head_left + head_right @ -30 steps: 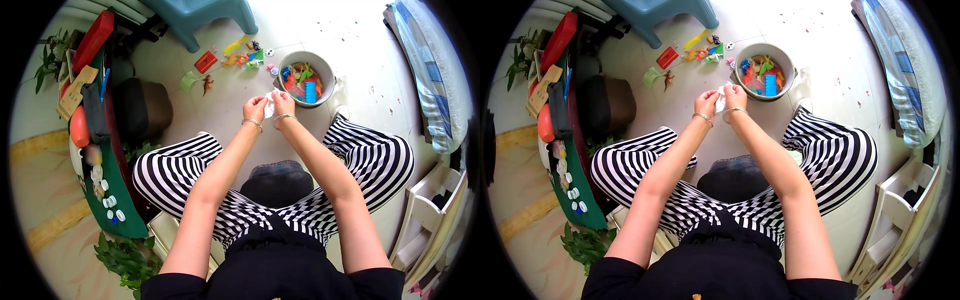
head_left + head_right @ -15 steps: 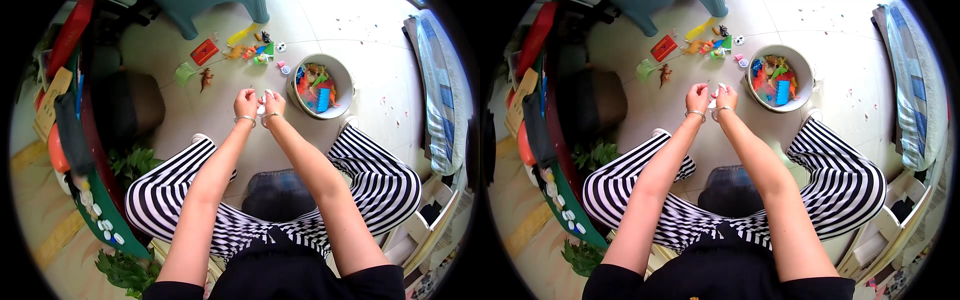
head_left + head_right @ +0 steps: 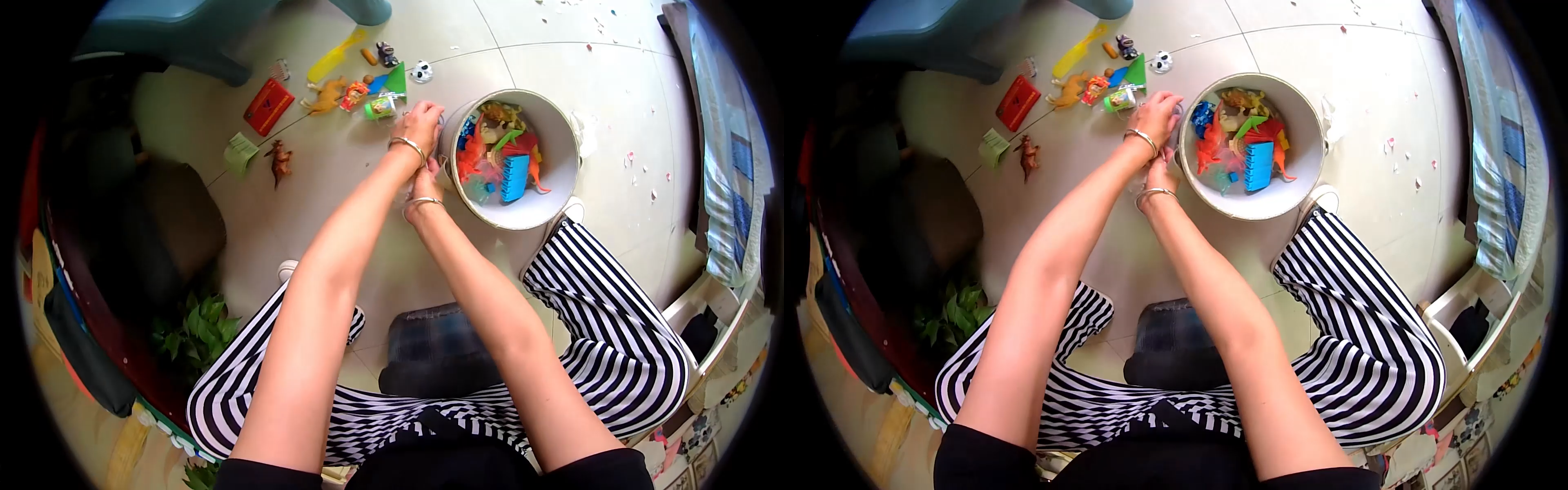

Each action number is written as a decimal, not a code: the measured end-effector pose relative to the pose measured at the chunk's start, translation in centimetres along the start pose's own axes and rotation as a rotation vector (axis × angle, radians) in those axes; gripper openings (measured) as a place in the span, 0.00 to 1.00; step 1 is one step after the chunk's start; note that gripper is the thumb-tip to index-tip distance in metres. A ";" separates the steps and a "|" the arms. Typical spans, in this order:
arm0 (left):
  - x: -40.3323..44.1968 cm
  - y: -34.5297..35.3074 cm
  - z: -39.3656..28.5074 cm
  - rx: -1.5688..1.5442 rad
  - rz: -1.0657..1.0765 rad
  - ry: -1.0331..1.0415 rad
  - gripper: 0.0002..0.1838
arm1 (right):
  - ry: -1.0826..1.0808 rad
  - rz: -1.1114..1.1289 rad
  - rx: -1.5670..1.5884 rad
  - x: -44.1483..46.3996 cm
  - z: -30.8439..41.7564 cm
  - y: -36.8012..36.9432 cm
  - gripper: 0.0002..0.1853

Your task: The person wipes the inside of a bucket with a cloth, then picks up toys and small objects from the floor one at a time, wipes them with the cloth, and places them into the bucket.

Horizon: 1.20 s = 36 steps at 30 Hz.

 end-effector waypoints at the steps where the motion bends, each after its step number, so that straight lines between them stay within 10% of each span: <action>1: 0.4 0.3 0.0 0.028 0.004 0.030 0.14 | -0.038 -0.013 0.099 1.3 -0.8 0.0 0.16; 10: -3.6 -1.3 2.5 0.051 0.032 -0.116 0.05 | 0.198 0.068 0.349 2.8 -3.2 0.5 0.17; 12: -6.3 -2.2 4.1 -0.494 0.080 -0.597 0.06 | -0.034 0.096 0.237 1.4 -1.8 0.2 0.13; 18: -12.8 -3.5 4.6 -1.005 -0.154 -0.793 0.06 | -0.420 0.115 -0.423 -2.6 0.4 -1.3 0.10; 36: -20.4 -21.6 -17.7 -1.611 0.010 -0.270 0.08 | -0.867 0.867 -0.803 -28.4 20.4 -0.5 0.13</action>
Point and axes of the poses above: each hand's wrist, its own x-axis towards the middle knuckle, its own y-axis out of the palm, z = x × y, the point moved 5 cm from there along x, towards the middle knuckle, and after that the axes turned 1 degree about -y, right-handed, at the moved point
